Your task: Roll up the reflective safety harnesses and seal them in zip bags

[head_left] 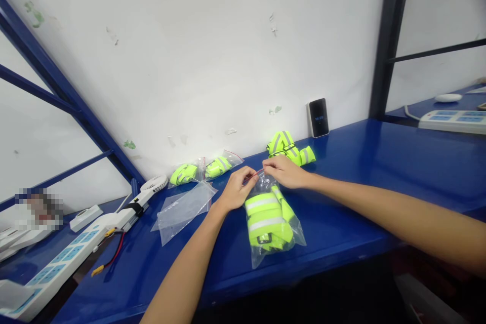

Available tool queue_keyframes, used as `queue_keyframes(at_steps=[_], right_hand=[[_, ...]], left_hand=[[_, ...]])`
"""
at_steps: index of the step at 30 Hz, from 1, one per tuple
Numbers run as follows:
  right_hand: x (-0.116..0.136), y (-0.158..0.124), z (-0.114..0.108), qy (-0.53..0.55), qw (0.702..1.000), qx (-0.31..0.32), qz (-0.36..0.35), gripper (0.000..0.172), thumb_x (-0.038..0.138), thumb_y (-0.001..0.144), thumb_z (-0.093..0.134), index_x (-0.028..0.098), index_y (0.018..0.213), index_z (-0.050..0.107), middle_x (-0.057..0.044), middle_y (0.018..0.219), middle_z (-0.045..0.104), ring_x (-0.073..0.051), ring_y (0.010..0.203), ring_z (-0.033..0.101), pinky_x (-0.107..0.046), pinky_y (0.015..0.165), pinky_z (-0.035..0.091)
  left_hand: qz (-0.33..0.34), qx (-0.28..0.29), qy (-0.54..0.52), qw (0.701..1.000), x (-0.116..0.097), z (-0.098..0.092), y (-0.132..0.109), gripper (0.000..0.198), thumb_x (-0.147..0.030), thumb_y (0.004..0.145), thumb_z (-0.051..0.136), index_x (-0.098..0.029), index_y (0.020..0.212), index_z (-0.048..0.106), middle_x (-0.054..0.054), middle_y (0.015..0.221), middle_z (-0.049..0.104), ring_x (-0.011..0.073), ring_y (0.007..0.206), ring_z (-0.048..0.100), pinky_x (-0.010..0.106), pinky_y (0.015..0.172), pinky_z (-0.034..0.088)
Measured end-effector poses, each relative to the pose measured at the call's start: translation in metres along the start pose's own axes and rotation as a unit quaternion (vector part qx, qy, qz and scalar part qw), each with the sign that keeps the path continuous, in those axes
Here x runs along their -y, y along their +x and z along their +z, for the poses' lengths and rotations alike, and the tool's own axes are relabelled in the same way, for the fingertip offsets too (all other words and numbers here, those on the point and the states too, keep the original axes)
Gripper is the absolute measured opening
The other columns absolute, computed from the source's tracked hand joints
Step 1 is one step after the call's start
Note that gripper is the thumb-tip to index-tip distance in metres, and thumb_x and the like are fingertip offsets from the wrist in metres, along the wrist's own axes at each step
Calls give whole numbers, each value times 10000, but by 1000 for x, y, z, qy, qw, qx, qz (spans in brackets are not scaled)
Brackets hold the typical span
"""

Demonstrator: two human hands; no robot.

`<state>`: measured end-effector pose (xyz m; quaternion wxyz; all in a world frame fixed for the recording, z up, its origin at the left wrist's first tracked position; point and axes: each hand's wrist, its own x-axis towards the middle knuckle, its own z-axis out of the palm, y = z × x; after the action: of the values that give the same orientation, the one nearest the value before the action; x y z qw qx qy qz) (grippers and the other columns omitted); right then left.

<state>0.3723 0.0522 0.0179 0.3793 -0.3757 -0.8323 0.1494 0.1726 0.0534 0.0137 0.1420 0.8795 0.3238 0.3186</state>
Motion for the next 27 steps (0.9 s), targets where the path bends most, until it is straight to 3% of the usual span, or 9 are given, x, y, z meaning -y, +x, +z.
queue_keyframes(at_steps=[13,17,21,25,27], right_hand=[[3,-5,-36,6,999,-21,24,259,210,784,433,191,536,361,31,528,371,-112,527,353,-274,532,242],[16,-9,-40,98,994,2,55,258,234,779,453,200,539,365,43,509,309,-104,486,313,-263,486,237],[33,-5,-39,217,973,43,65,238,230,817,432,202,581,410,34,516,357,-108,477,369,-257,480,316],[55,20,-43,242,968,4,64,241,219,842,466,193,609,407,32,557,364,-90,484,369,-235,466,325],[63,45,-47,275,958,-68,46,225,218,876,438,191,654,408,25,599,386,-86,503,408,-226,487,363]], left_hand=[[-5,-46,12,999,18,-12,-10,274,-391,944,421,-168,845,546,14,806,557,145,756,505,258,713,381],[-6,-73,23,997,19,-7,-13,266,-392,936,440,-173,816,532,9,770,544,141,730,493,264,717,384],[-53,-96,-49,993,25,5,-10,342,-480,906,467,-179,745,478,-5,705,513,128,670,483,244,640,388],[-113,-164,-149,969,36,8,-8,407,-571,924,332,-195,823,450,-11,682,514,130,626,509,246,624,417],[-127,-188,-108,968,39,7,-9,402,-536,950,262,-201,857,463,-7,671,523,143,607,524,264,634,415]])
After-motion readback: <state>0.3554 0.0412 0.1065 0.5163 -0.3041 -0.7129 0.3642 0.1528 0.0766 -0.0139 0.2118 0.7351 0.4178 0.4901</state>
